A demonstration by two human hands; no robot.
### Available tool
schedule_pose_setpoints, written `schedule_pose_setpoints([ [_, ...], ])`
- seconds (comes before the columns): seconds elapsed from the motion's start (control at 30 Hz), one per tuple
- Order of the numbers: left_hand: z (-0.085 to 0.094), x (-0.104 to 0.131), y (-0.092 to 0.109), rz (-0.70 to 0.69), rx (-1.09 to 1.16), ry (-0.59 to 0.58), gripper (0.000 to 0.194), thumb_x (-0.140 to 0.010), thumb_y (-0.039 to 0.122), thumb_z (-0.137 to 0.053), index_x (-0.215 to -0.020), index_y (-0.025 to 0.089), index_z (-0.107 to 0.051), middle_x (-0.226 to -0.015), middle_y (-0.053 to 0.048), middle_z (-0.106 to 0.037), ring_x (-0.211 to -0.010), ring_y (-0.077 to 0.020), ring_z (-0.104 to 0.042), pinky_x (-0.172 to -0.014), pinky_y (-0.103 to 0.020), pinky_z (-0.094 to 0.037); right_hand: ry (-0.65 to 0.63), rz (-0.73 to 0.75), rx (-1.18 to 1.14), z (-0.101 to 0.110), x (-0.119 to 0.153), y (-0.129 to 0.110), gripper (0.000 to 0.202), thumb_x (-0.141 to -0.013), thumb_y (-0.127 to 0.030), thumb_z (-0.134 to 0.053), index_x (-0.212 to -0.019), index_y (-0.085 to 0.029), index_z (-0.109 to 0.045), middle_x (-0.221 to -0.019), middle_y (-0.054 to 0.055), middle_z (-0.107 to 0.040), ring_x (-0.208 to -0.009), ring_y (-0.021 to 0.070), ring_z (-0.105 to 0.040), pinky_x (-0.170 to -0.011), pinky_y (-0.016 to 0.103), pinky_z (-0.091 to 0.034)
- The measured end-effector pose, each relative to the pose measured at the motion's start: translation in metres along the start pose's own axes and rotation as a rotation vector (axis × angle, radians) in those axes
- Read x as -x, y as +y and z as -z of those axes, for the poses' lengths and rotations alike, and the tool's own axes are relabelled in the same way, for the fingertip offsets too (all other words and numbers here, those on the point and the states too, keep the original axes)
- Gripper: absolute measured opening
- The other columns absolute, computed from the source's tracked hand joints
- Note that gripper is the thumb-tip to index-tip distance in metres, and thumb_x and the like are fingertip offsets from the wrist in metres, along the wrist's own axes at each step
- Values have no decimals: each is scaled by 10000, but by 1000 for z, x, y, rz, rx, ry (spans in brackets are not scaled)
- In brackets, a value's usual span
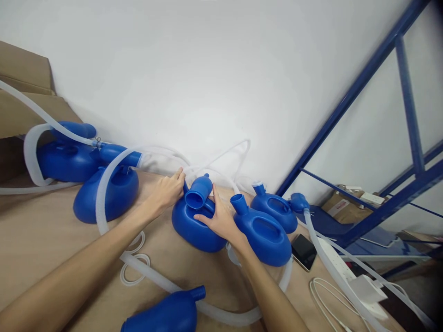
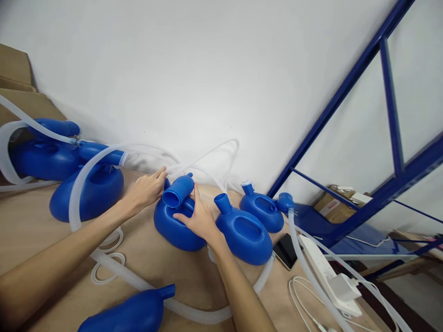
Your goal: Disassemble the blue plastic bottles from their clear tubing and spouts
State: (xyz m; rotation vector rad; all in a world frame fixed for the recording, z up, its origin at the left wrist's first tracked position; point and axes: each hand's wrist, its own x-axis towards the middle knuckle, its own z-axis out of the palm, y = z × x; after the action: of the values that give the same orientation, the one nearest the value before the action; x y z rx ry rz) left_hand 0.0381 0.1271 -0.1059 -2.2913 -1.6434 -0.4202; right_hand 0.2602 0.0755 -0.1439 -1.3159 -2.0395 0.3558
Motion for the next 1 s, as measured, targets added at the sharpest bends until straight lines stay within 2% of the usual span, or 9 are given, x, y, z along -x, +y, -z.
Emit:
schedule_pose_setpoints([
  [0.13,-5,-11,-32,176,229,93,389,-989,196,-348,-1247,90,-619,-1223,-194,-681,-1047,-358,-681,-845,-436,-527,-30,39,-15,4,2,2,1257,-796,-583,-782,-1693,-142,-19,-1557,164,-465,-1447,298,-462,-1193,482,-365],
  [0.2,-10,-14,-55,218,306,129,410,-1021,257,-310,-1217,83,-626,-1173,-204,-685,-1118,-355,-656,-905,-424,-505,-59,53,-36,7,4,1,1258,-787,-592,-793,-1694,-147,-44,-1564,174,-452,-1431,296,-482,-1181,473,-383],
  [0.3,-8,-11,-76,251,284,175,525,-1031,341,-351,-1434,36,-492,-1414,-266,-529,-1252,-381,-583,-969,-443,-491,-83,83,-85,13,4,-1,1207,-813,-530,-794,-1693,-141,-66,-1481,173,-545,-1385,293,-531,-1159,466,-406],
  [0.4,12,-4,-71,343,122,167,556,-974,348,-466,-1436,39,-474,-1314,-256,-572,-1134,-414,-614,-840,-453,-510,-125,109,-178,19,2,1,1093,-867,-436,-766,-1694,-168,-103,-1446,143,-583,-1373,268,-545,-1163,444,-405],
  [0.47,31,-2,-60,259,177,128,421,-957,365,-486,-1244,79,-600,-1120,-182,-658,-1041,-358,-635,-799,-395,-484,-145,102,-235,21,-1,4,1062,-867,-427,-771,-1691,-191,-144,-1518,137,-518,-1424,260,-498,-1187,432,-386],
  [0.53,46,-2,-51,69,375,-72,395,-968,474,-464,-950,131,-659,-906,-106,-674,-870,-263,-632,-752,-335,-445,-149,93,-247,22,-2,8,1098,-830,-464,-806,-1688,-199,-174,-1577,146,-444,-1470,270,-442,-1211,439,-360],
  [0.6,53,-3,-48,-88,512,-279,536,-945,620,-445,-753,148,-612,-746,-74,-625,-712,-200,-566,-676,-306,-396,-147,91,-236,22,-3,11,1161,-783,-505,-840,-1687,-196,-180,-1594,155,-416,-1484,282,-421,-1225,450,-343],
  [0.67,52,-4,-48,-157,564,-359,619,-909,708,-429,-676,150,-562,-667,-64,-566,-634,-167,-492,-624,-296,-349,-139,89,-232,21,-3,11,1189,-757,-521,-855,-1686,-192,-189,-1593,164,-415,-1477,295,-429,-1222,467,-345],
  [1.0,23,-5,-53,-179,880,-387,704,-801,816,-572,-641,149,-415,-641,-17,-365,-608,-108,-298,-564,-273,-228,-136,114,-268,24,-1,7,1218,-733,-503,-879,-1690,-239,-174,-1527,142,-508,-1422,295,-500,-1190,471,-390],
])
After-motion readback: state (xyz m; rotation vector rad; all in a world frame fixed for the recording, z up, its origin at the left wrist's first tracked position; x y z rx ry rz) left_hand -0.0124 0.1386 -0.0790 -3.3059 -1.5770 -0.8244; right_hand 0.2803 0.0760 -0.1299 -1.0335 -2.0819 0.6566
